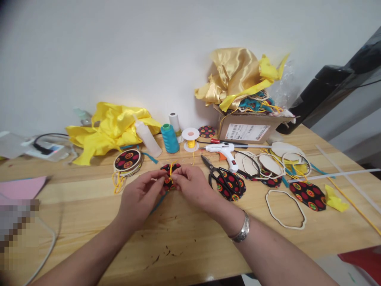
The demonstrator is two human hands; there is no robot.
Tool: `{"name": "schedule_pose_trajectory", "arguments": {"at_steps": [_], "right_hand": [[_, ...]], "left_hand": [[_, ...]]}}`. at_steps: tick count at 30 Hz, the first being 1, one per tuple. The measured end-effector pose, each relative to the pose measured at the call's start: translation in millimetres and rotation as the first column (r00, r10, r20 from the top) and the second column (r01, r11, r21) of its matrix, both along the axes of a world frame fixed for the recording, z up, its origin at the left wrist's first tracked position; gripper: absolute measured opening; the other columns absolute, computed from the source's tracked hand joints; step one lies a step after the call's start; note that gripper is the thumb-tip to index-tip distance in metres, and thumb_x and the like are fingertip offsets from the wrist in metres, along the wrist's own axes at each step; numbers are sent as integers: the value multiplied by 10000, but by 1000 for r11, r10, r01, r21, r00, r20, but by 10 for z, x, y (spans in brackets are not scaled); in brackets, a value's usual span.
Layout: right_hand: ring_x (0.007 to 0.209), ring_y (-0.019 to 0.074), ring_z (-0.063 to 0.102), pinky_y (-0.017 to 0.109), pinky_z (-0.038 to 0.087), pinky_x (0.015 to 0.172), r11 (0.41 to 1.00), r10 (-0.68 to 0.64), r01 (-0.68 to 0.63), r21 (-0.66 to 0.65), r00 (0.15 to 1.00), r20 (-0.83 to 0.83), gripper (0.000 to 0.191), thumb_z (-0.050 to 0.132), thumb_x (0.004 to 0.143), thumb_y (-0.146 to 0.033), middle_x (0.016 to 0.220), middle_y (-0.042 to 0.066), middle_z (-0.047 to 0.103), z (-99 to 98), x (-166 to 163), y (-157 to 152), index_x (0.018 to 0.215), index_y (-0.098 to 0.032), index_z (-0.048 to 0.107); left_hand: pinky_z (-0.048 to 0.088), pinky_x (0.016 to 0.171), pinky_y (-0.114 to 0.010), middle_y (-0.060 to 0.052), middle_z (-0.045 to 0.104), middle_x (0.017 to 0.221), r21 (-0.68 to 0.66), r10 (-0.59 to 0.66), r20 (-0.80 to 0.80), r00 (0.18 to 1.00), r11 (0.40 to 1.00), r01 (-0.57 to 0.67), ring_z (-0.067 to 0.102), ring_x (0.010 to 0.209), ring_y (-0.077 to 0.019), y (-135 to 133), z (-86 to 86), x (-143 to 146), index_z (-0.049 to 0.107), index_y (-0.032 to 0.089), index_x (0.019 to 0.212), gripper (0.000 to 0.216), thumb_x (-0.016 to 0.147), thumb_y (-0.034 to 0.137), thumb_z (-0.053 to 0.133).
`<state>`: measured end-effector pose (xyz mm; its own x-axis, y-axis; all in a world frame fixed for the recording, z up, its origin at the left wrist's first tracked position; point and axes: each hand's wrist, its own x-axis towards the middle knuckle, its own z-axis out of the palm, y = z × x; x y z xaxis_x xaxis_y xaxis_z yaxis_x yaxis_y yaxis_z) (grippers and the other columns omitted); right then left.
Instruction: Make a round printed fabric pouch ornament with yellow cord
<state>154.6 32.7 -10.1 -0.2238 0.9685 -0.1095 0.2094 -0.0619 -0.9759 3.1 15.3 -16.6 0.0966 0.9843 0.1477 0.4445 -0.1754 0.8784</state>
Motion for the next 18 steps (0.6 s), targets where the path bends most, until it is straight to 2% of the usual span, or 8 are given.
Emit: {"name": "schedule_pose_trajectory", "arguments": {"at_steps": [3,5,12,18], "right_hand": [[469,68,378,198,301,469,1000,-7,6,24,1000,20,177,492,750,-191,498,-54,457,-1,0,1,576,-158,502],[472,68,379,198,302,471,999,-24,23,30,999,33,169,504,747,-189,500,-55,457,6,-4,-1,582,-157,511],[501,72,404,197,319,501,996,-50,43,83,995,86,164,512,752,-168,524,-48,478,37,-24,-32,593,-150,546],[523,77,438,198,340,526,994,-53,43,102,994,91,145,515,747,-162,558,-36,527,9,-30,-31,615,-149,574]], "left_hand": [[397,498,-217,9,607,574,-169,5,134,991,985,18,530,514,-122,31,6,8,660,178,947,252,803,323,514],[372,483,-209,16,591,551,-211,-1,143,990,977,32,504,498,-112,37,20,17,689,184,884,237,793,331,527],[334,475,-197,32,584,521,-220,-11,42,999,975,20,478,493,-102,8,124,47,729,207,811,188,755,283,566],[301,448,-198,37,544,485,-268,15,-11,1000,963,-17,434,460,-95,5,151,43,709,194,712,196,757,307,555]]}}
